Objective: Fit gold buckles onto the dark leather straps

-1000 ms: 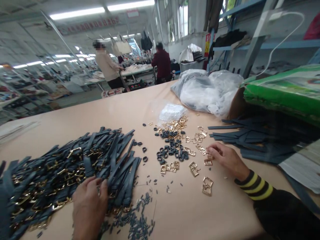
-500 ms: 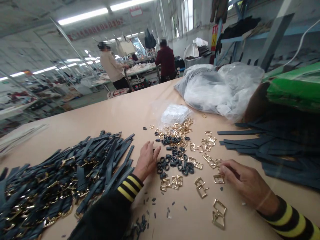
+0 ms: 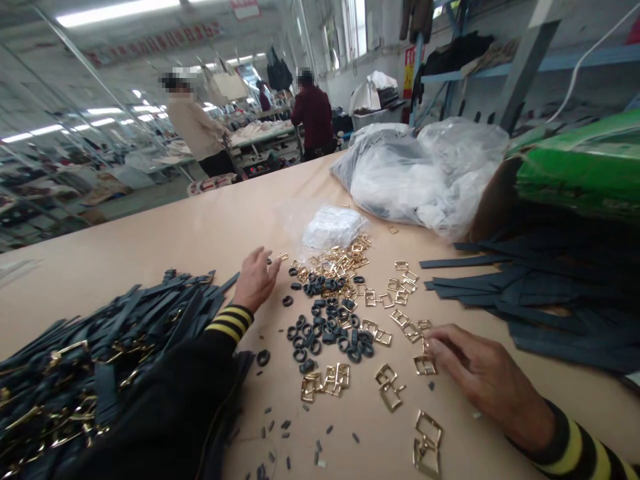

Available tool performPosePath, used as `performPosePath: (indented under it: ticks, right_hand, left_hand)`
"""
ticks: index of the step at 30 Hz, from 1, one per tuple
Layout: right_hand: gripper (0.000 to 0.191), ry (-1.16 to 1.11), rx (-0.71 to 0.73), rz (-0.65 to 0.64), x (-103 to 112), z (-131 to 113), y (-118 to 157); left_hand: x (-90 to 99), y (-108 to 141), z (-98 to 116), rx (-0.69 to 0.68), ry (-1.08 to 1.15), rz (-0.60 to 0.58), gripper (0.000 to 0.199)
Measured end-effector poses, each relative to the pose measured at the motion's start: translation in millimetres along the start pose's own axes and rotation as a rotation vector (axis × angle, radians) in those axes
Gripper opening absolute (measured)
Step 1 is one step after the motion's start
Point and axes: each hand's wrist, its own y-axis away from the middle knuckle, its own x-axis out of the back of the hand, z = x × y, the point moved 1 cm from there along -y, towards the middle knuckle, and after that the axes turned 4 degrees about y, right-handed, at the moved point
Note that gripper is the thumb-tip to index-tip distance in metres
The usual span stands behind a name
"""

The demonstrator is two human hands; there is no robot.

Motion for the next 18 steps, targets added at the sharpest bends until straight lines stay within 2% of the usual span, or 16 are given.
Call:
performPosePath:
  ticks: [3, 5, 7, 11, 14, 18]
  right_hand:
    - [0.015, 0.048, -0.03, 0.127, 4.9, 6.1, -5.2]
    - [0.015, 0.074, -0.044, 0.201, 10.6, 11.0, -9.2]
    - [0.015, 0.096, -0.068, 0.274, 17.5, 16.4, -12.8]
    - [0.015, 0.18, -0.079, 0.384, 34.4, 26.2, -18.8]
    - [0.018, 0.339, -0.067, 0.342, 47.7, 33.5, -27.9]
    - [0.024, 0.634, -0.165, 0.081, 56.6, 45.4, -47.4]
  left_hand:
    - [-5.8, -18.8, -2.3, -0.059, 0.093, -0.072, 0.049]
    - [-13.3, -17.7, 1.6, -0.113, 0.176, -0.123, 0.054]
    - [-19.3, -2.6, 8.7, -0.173, 0.257, -0.156, 0.057]
    - [-20.0, 51.5, 22.3, -0.283, 0.346, -0.237, 0.056]
    - [-17.6, 87.3, 36.0, -0.32, 0.357, -0.234, 0.055]
    - [-20.5, 116.6, 74.9, -0.307, 0.411, -0.2, 0.052]
